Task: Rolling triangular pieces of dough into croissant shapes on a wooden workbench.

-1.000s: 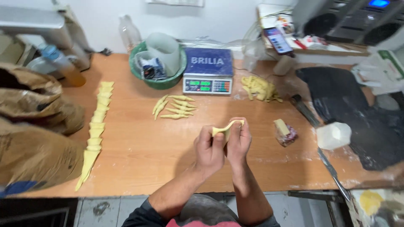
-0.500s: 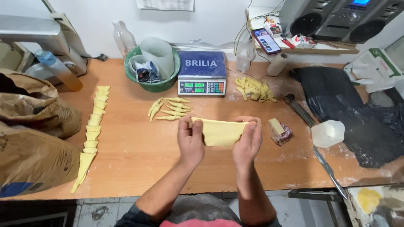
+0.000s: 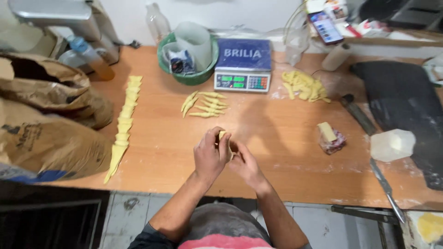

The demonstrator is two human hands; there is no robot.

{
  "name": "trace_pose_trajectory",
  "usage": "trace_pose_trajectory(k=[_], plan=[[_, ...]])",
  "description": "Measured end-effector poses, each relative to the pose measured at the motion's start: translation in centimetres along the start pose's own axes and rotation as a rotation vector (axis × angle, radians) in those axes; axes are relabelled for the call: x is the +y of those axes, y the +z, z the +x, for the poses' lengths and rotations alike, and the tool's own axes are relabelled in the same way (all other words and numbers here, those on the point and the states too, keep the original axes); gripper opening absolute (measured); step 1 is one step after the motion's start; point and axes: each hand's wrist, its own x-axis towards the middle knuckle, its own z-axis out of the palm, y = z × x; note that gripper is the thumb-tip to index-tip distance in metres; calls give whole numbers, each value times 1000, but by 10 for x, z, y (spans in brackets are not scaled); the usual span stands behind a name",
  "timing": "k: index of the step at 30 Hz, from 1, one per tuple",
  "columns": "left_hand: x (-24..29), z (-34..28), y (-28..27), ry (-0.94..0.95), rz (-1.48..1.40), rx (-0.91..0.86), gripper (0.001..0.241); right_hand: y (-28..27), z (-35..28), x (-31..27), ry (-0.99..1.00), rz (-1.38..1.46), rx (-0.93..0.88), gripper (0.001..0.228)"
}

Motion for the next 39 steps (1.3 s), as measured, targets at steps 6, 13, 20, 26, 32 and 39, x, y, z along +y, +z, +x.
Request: trace_pose_trajectory(k=[6, 13, 20, 26, 32, 39], plan=[[-11, -12, -18, -32, 88, -98, 25, 17, -16, 60, 149, 5, 32, 54], [-54, -35, -26, -521, -375, -83, 19, 63, 8, 42, 239, 587, 435, 31], [-66, -59, -39, -515, -564, 58, 12, 76, 37, 37, -110, -214, 833, 25], [-101, -49, -81, -395, -817, -12, 29, 114, 35, -17, -225, -470, 652, 18], [-113, -30, -144, -182, -870, -632, 46, 164, 34, -63, -353, -928, 134, 16], [-121, -37, -152, -537, -715, -1065, 28, 125, -3, 73, -9, -543, 198, 21]])
